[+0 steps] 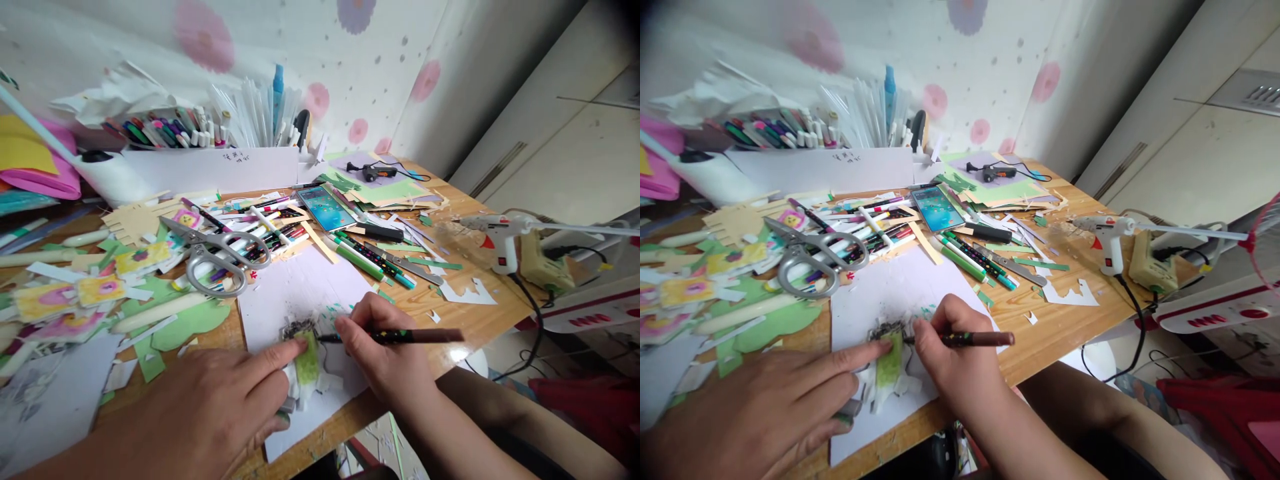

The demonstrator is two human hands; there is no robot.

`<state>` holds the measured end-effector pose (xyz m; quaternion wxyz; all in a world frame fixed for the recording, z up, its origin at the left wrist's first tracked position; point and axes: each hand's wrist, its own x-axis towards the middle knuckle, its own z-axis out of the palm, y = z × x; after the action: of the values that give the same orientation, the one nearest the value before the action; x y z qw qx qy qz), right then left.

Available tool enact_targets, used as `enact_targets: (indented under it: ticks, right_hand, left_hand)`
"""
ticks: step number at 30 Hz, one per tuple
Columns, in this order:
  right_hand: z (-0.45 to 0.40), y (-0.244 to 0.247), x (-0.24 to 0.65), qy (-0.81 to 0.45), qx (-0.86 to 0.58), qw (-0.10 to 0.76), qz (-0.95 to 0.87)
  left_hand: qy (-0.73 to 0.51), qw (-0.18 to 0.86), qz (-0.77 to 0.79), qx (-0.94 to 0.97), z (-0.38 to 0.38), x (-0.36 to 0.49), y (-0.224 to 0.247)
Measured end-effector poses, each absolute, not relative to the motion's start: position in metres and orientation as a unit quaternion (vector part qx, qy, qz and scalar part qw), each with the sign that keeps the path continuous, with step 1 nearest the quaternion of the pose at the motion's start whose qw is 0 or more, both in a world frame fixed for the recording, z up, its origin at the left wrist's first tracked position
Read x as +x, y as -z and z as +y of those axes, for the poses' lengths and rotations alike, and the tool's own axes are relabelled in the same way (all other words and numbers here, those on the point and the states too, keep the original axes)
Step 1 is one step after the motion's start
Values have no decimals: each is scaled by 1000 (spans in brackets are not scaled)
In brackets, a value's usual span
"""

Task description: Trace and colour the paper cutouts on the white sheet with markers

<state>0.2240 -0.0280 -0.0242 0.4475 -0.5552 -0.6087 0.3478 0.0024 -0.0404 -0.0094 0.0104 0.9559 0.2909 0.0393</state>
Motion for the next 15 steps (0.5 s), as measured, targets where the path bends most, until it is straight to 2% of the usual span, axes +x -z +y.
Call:
enact_targets:
  ticks: [15]
  right_hand:
    - [-26,23,221,-339,-570,446,-601]
  left_hand:
    - [-48,5,276,960,-41,6,-1]
